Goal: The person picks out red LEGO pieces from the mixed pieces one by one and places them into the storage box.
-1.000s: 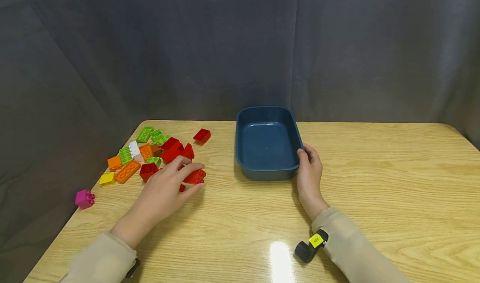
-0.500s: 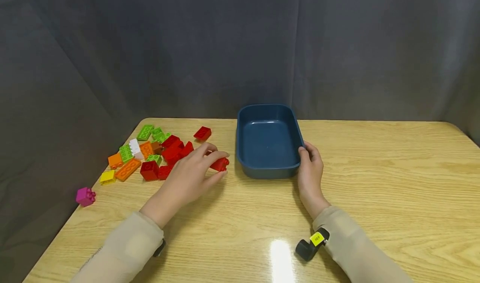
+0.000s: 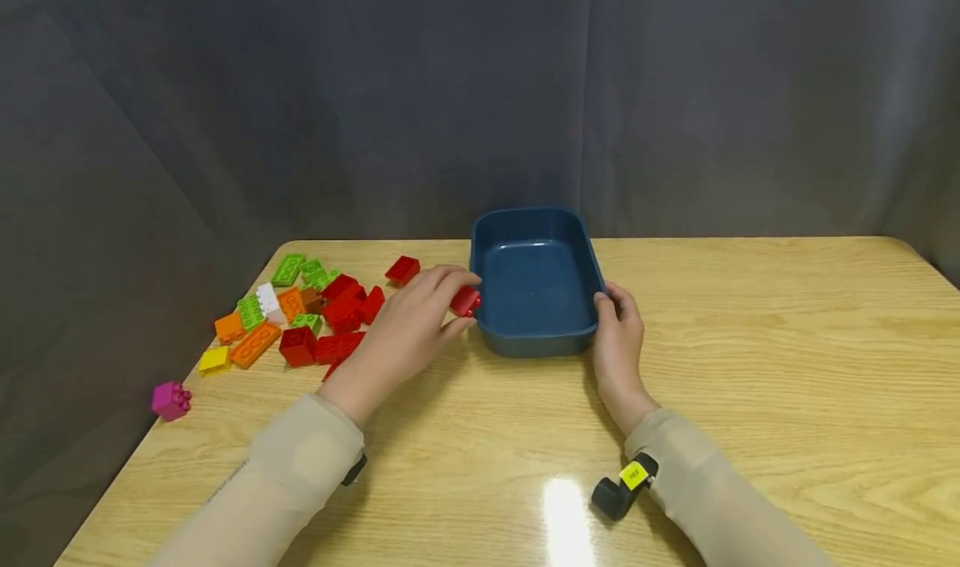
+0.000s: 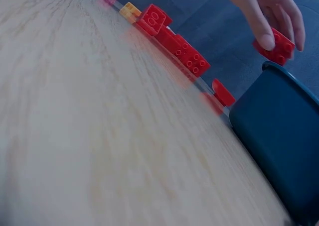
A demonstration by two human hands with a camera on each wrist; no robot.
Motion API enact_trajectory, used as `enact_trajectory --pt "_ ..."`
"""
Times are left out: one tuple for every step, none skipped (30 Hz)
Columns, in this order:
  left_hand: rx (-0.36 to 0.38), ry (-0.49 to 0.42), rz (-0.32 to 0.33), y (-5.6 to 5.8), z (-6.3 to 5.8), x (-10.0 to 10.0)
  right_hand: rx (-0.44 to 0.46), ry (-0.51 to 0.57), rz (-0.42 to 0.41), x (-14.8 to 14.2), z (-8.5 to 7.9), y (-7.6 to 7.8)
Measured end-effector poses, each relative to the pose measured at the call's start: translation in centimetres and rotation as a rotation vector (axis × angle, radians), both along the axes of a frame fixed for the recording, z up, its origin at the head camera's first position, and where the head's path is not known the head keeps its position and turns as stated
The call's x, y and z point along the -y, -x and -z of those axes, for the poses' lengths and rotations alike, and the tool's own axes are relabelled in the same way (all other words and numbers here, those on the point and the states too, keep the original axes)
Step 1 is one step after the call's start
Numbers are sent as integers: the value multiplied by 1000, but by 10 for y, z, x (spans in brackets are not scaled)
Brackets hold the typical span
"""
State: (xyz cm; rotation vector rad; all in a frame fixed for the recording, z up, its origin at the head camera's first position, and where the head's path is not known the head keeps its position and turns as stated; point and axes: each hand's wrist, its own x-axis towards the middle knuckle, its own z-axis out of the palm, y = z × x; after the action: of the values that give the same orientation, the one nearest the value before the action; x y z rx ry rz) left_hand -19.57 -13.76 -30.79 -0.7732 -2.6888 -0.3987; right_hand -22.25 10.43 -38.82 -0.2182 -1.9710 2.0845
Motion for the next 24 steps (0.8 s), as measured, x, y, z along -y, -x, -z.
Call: enact_trajectory --pt "-1 -6 7 1 0 -3 2 4 -3 0 0 0" --pt "-2 -9 12 2 0 -5 2 9 -5 0 0 -1" --pt "-4 -8 19 3 0 -7 5 13 -6 0 0 -1" --pt "-6 -5 24 4 0 -10 8 16 -6 1 1 -1" --pt "-9 2 26 4 0 -12 8 19 -4 1 1 -1" --pt "-10 2 30 5 0 -14 5 22 -3 1 1 0" --pt "-10 4 33 5 1 -15 3 26 -1 2 1 0" --pt "-4 6 32 6 1 -16 2 24 1 2 1 1" --pt "3 6 32 6 1 -18 0 23 2 2 1 1" --pt "9 4 29 6 1 -19 -3 22 4 2 1 2" --pt "15 2 26 6 1 -20 -7 21 6 2 1 2" --pt "20 0 23 6 2 -21 -7 20 7 2 1 2" --pt "20 2 22 7 2 -21 -7 18 7 2 1 2" --pt "15 9 22 7 3 -22 -5 15 8 2 1 2" --pt "8 17 23 7 3 -22 -6 19 8 1 1 2" --pt "1 26 24 7 4 -23 -5 20 8 1 1 2" --pt "-6 35 25 8 4 -23 -2 20 6 1 1 2" --pt "-13 43 27 8 4 -24 -1 21 5 1 1 1" --pt "-19 49 28 8 5 -24 -2 24 3 1 0 1" --pt "-21 52 28 9 5 -25 -1 26 2 1 0 1" --pt "-19 52 28 9 5 -26 0 25 0 1 0 1" --pt "-15 52 26 10 5 -27 1 24 -1 1 0 1" --pt "-9 51 24 10 5 -27 2 24 -1 1 0 1" --pt "-1 50 20 10 5 -28 1 27 -1 1 0 1"
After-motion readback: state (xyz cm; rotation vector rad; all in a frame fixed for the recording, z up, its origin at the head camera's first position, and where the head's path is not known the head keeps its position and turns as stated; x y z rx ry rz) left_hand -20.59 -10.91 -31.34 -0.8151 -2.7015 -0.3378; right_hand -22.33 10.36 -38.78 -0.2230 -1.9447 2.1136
